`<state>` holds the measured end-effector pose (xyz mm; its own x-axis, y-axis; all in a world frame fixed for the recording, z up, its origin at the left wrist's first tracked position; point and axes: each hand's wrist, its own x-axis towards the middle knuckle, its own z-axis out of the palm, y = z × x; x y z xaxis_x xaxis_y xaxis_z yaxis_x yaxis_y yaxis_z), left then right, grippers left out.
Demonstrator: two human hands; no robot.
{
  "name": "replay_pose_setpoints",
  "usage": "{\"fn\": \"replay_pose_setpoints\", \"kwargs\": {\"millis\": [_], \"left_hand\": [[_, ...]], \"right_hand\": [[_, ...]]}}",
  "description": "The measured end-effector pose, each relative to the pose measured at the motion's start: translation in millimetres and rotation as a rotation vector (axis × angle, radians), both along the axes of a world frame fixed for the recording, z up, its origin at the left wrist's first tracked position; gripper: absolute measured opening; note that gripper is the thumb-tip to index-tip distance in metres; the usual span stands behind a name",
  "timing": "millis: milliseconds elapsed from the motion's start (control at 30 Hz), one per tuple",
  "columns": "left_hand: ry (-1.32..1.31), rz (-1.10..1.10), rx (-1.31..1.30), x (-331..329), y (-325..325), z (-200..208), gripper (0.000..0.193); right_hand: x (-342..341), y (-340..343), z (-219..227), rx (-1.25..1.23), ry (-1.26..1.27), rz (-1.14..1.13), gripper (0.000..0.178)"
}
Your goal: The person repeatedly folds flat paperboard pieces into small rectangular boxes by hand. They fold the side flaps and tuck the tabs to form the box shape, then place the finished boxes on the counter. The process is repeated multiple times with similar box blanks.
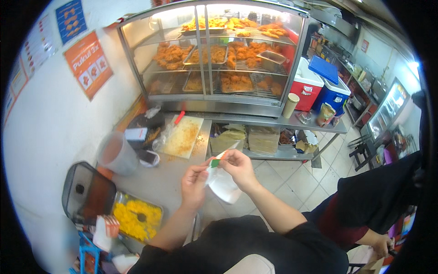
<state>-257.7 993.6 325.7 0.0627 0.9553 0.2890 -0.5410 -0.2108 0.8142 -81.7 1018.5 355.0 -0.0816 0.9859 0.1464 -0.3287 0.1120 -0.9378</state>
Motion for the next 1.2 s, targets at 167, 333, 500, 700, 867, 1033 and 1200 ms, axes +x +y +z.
{"fn": "replay_pose_setpoints", "kwargs": {"millis": [167,333,500,700,867,1033,1200], "left_hand": [[0.151,0.246,0.296,36.4,63.2,13.6,0.016],[0.242,0.452,0.289,41.0,138.6,6.6,0.013],[0.344,0.848,0.261,34.1,195.4,21.5,0.020],[0.255,1.338,0.046,75.5,241.4,60.3,0.025],[0.040,1.349,0.047,108.4,265.2,80.8,0.023],[0.149,1.529,-0.046,135.3,282.0,96.1,0.017],[0.180,1.529,-0.107,161.1,294.2,127.8,0.014]], "right_hand": [[-24.0,53.0,11.9,0.315,-0.102,-0.359,0.011],[-27.7,146.3,6.0,0.518,-0.291,-0.385,0.015],[-42.2,228.0,3.2,0.696,-0.211,-0.074,0.016],[-29.3,306.8,48.0,0.382,0.118,0.683,0.026],[11.4,368.7,95.5,0.403,-0.039,0.997,0.022],[23.0,393.3,105.2,0.269,0.006,1.130,0.021],[14.6,416.9,88.9,0.284,0.149,1.243,0.021]]}}
